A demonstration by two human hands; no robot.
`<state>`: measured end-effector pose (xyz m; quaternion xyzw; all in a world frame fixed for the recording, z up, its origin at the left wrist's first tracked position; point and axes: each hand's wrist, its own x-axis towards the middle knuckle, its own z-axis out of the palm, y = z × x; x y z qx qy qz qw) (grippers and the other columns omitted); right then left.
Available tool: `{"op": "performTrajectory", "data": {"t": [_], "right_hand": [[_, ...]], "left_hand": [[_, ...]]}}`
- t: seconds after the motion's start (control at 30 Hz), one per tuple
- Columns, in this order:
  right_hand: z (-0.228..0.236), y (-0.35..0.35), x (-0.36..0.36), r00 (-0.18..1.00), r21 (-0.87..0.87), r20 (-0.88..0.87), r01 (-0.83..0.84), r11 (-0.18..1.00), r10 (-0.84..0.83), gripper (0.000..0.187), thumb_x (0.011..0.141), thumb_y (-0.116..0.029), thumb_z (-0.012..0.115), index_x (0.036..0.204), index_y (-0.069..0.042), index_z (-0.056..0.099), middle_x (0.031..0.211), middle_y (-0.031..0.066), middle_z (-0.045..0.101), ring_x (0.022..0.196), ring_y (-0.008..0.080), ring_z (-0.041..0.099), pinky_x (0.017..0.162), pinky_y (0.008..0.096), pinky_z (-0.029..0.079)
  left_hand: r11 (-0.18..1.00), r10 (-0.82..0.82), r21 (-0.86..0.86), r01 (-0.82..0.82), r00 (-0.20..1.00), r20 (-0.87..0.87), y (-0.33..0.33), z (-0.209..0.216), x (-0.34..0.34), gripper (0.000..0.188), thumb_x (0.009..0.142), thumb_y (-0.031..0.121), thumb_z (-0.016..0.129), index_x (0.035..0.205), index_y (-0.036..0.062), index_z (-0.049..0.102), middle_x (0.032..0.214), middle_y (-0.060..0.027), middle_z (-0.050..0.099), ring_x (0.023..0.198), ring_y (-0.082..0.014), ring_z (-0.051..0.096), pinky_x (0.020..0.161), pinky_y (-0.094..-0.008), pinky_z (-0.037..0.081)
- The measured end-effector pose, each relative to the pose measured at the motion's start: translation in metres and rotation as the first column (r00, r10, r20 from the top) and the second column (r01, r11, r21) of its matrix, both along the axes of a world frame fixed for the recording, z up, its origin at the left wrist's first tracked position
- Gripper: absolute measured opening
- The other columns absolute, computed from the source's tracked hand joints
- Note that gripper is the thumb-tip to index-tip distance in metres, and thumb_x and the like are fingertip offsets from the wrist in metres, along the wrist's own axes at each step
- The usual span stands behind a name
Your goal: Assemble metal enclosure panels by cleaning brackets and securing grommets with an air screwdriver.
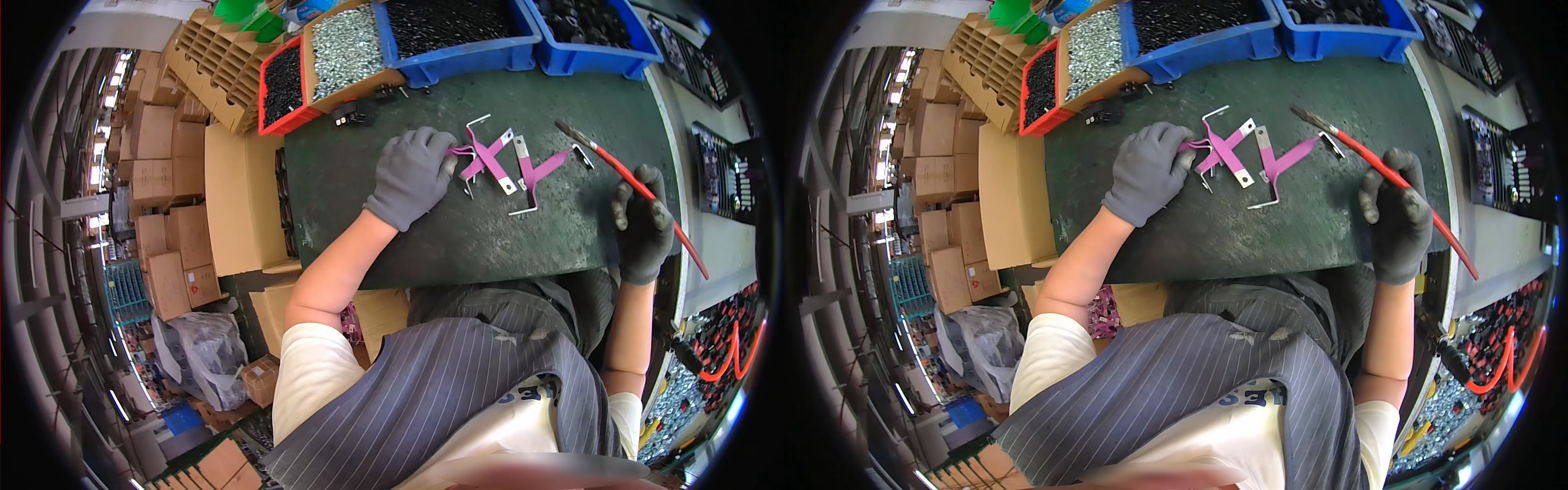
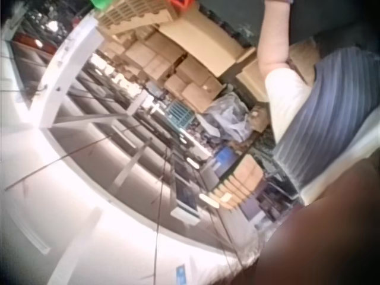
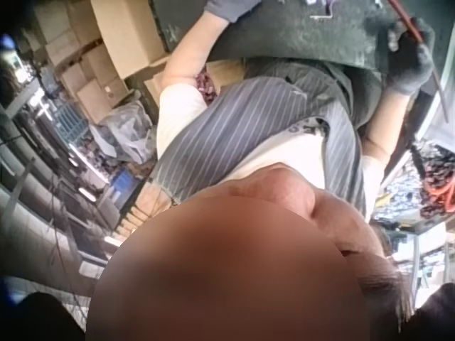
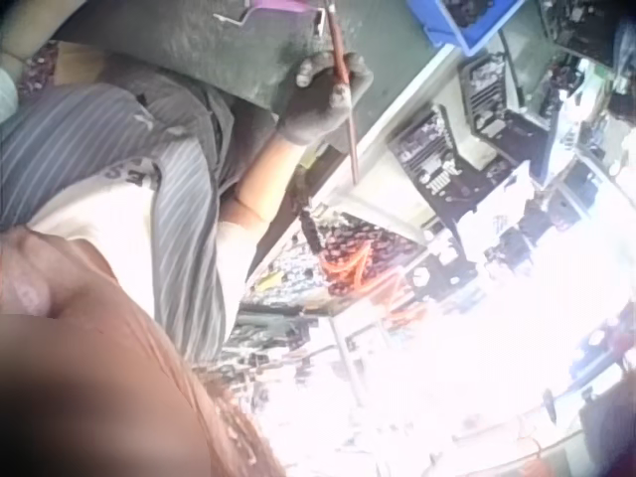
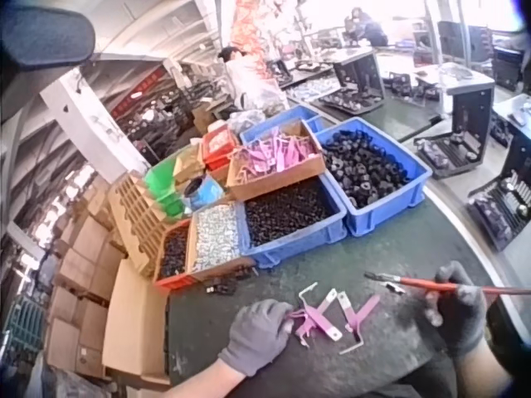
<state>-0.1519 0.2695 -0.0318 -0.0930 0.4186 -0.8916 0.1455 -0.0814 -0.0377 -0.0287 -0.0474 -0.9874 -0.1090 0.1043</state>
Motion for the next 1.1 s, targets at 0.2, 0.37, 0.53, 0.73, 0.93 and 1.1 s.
{"op": "performTrajectory", "data": {"t": [0.2,0.37,0.53,0.73,0.93,1.1], "right_hand": [[0.064,-0.098,-0.051,0.954,0.196,-0.115,-0.252,0.948,0.278,0.032,0.088,-0.029,0.045,0.109,-0.005,0.046,0.072,0.008,0.055,0.055,0.0125,0.049,0.049,0.0218,0.035],[0.129,-0.229,-0.11,0.807,0.306,-0.559,-0.014,0.952,0.192,0.024,0.089,-0.025,0.052,0.091,-0.002,0.059,0.068,0.0039,0.056,0.056,0.0092,0.05,0.049,0.0215,0.037],[0.136,-0.365,-0.179,0.866,0.317,-0.484,0.041,0.947,0.125,0.022,0.083,-0.025,0.055,0.078,-0.003,0.057,0.063,0.012,0.06,0.048,0.0195,0.058,0.043,0.0257,0.046],[0.095,-0.47,-0.203,0.878,0.523,-0.469,0.189,0.831,0.095,0.031,0.081,-0.028,0.058,0.092,0.002,0.061,0.074,0.0145,0.066,0.06,0.0189,0.066,0.058,0.0299,0.052],[0.045,-0.52,-0.234,0.851,0.654,-0.521,0.35,0.67,0.064,0.037,0.078,-0.034,0.054,0.089,0.0,0.063,0.077,0.0177,0.066,0.075,0.0273,0.066,0.074,0.0356,0.05],[0.045,-0.523,-0.238,0.93,0.723,-0.331,0.14,0.677,0.16,0.041,0.077,-0.036,0.055,0.086,0.003,0.064,0.082,0.0198,0.066,0.087,0.0272,0.064,0.078,0.037,0.048]], "left_hand": [[0.995,0.011,-0.098,-0.024,0.991,-0.134,-0.027,-0.01,0.013,0.028,0.074,0.025,0.061,0.099,0.0142,0.058,0.088,-0.0049,0.056,0.083,-0.0239,0.055,0.07,-0.0377,0.043],[0.996,-0.077,-0.058,0.071,0.993,-0.094,-0.035,-0.021,0.004,0.028,0.076,0.031,0.059,0.1,0.0166,0.059,0.087,-0.0036,0.055,0.082,-0.0228,0.053,0.07,-0.0379,0.042],[0.995,-0.076,0.057,0.08,0.994,-0.073,-0.036,-0.023,0.0,0.028,0.079,0.034,0.054,0.1,0.016,0.058,0.088,-0.0049,0.055,0.083,-0.0239,0.053,0.072,-0.0406,0.042],[0.984,-0.079,0.154,0.086,0.996,-0.049,-0.041,-0.025,-0.003,0.025,0.08,0.032,0.055,0.098,0.0153,0.059,0.089,-0.0048,0.055,0.085,-0.0244,0.053,0.072,-0.0396,0.042],[0.964,-0.127,0.228,0.14,0.989,-0.072,-0.046,-0.022,-0.007,0.023,0.078,0.029,0.057,0.093,0.0119,0.058,0.085,-0.0059,0.054,0.08,-0.0232,0.053,0.07,-0.0384,0.042],[0.941,-0.132,0.298,0.158,0.985,-0.108,-0.047,-0.03,-0.008,0.025,0.077,0.028,0.058,0.096,0.0119,0.057,0.086,-0.0062,0.053,0.079,-0.0229,0.053,0.069,-0.0379,0.042]]}}
